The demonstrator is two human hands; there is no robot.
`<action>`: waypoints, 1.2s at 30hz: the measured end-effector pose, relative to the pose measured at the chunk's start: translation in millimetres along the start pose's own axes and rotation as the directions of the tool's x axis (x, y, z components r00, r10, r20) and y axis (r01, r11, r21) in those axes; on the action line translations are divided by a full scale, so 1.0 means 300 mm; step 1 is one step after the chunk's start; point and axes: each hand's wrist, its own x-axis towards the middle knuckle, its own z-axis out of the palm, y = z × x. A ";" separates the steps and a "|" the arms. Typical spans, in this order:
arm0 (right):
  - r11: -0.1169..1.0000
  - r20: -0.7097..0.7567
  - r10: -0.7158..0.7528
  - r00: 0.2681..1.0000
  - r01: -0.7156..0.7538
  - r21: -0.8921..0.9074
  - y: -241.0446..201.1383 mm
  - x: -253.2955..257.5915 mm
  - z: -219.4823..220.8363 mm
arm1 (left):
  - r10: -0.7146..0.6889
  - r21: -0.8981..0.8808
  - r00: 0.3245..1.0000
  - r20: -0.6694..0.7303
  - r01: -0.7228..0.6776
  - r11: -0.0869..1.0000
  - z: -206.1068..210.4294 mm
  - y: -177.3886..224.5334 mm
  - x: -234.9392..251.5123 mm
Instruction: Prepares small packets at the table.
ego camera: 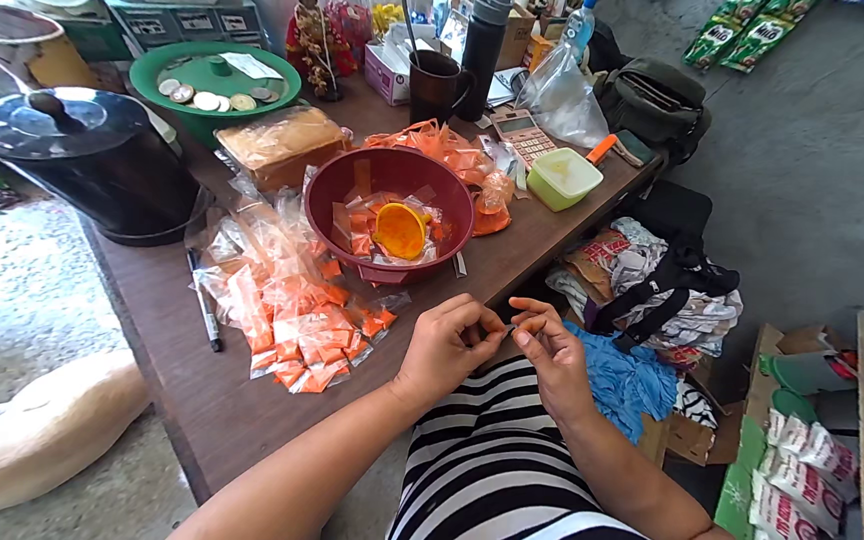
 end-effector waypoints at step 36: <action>0.975 0.042 0.157 0.987 -0.162 0.151 -0.009 0.017 0.005 | 0.031 0.078 0.999 0.021 -0.033 0.996 0.001 -0.004 -0.002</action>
